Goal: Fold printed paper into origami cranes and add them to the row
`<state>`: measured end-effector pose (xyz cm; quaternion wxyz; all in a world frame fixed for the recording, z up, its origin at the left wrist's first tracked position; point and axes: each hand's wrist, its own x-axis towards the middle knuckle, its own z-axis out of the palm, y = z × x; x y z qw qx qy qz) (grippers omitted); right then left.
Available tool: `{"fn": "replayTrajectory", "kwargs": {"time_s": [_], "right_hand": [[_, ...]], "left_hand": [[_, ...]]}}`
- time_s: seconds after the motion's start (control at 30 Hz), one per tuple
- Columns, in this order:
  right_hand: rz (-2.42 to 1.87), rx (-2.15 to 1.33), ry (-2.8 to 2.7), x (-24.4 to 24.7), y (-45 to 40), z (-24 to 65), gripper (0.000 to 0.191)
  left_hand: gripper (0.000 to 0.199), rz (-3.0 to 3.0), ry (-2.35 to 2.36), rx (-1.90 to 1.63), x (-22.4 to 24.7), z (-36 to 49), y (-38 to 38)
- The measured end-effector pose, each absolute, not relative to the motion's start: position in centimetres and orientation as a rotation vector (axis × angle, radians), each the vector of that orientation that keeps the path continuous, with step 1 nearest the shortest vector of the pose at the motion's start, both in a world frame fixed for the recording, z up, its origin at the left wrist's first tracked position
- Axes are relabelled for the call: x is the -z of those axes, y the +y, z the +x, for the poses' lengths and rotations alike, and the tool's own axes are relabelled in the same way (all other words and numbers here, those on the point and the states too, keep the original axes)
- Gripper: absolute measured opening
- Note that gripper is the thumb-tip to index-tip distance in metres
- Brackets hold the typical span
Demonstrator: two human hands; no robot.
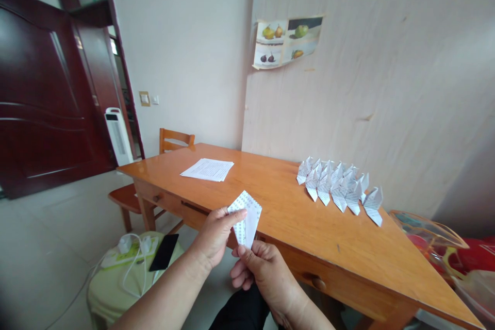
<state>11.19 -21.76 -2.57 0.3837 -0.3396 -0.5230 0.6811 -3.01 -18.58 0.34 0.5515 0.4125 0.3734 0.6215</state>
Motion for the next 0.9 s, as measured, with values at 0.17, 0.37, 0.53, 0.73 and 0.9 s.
{"fn": "replayTrajectory", "kwargs": {"time_s": [0.17, 0.37, 0.53, 0.73, 0.9], "right_hand": [[-0.852, -1.738, -1.310, 2.8, -21.9, 11.0, 0.044], [-0.852, -1.748, -1.312, 3.0, -22.1, 11.2, 0.044], [-0.857, -1.768, -1.336, 3.3, -22.1, 11.2, 0.043], [-0.942, -1.493, -1.481, 2.4, -21.7, 11.8, 0.043], [-0.935, -1.329, -1.316, 1.8, -21.1, 12.3, 0.039]], "left_hand": [[0.033, 1.031, 0.825, -1.427, -0.5, -3.4, -19.1], [0.030, 1.051, 0.807, -1.419, -0.6, -3.6, -19.4], [0.029, 1.069, 0.806, -1.425, -0.4, -3.7, -19.5], [0.031, 1.082, 0.825, -1.427, -0.2, -4.4, -19.5], [0.034, 1.160, 0.787, -1.384, 0.2, -4.5, -19.9]]}}
